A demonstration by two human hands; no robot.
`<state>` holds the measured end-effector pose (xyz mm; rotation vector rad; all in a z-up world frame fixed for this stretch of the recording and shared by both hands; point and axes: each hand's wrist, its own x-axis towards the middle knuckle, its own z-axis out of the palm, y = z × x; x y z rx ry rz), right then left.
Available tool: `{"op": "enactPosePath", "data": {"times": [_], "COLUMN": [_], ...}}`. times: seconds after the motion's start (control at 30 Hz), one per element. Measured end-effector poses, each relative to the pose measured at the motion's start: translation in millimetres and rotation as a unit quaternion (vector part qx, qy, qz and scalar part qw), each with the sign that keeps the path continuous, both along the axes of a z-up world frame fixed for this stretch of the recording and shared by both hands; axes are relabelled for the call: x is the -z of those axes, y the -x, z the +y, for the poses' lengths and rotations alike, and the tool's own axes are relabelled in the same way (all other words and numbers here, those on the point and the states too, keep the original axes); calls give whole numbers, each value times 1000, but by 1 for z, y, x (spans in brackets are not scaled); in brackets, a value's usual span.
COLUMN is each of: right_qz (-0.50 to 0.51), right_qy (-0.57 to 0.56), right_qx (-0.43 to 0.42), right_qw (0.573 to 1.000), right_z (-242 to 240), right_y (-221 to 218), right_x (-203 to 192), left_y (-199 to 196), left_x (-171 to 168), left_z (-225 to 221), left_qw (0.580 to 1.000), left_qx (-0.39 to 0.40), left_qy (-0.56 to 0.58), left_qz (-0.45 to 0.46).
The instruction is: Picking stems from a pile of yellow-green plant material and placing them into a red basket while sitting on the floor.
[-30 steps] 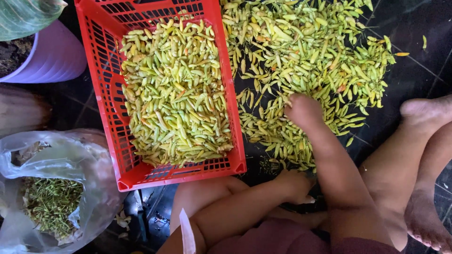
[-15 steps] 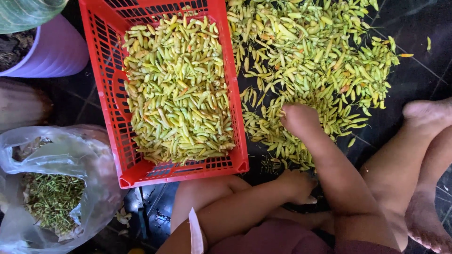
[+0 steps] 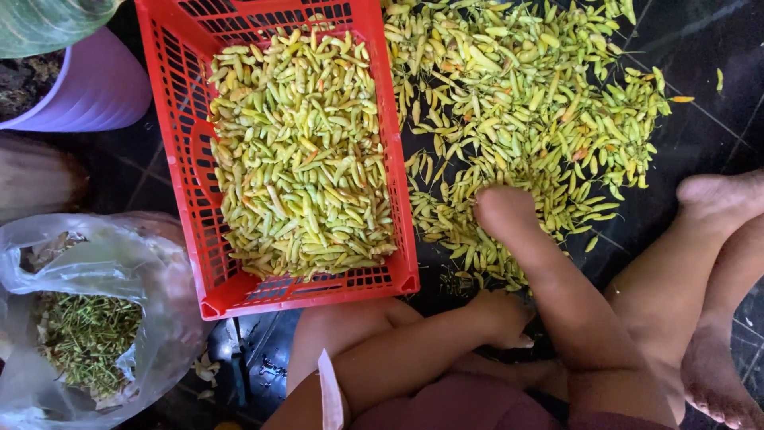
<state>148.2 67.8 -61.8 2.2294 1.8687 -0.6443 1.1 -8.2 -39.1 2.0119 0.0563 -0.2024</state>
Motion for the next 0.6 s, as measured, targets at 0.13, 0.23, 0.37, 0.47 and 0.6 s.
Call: {"op": "enactPosePath", "data": {"times": [0.13, 0.23, 0.37, 0.47, 0.6], "right_qz": [3, 105, 348, 614, 728], "right_qy": [50, 117, 22, -14, -11], "right_qx": [8, 185, 392, 453, 503], "right_qw": [999, 970, 852, 646, 466], "right_z": [2, 36, 37, 41, 82], "right_y": [-2, 15, -8, -34, -18], "right_x": [3, -80, -94, -42, -42], "left_y": [-5, -10, -12, -13, -12], "left_x": [12, -47, -40, -38, -40], "left_z": [-11, 19, 5, 3, 6], "left_qw": [998, 973, 979, 979, 981], "left_qx": [32, 107, 69, 71, 57], "left_qy": [-21, -15, -47, -72, -33], "left_qz": [40, 202, 188, 178, 180]}}
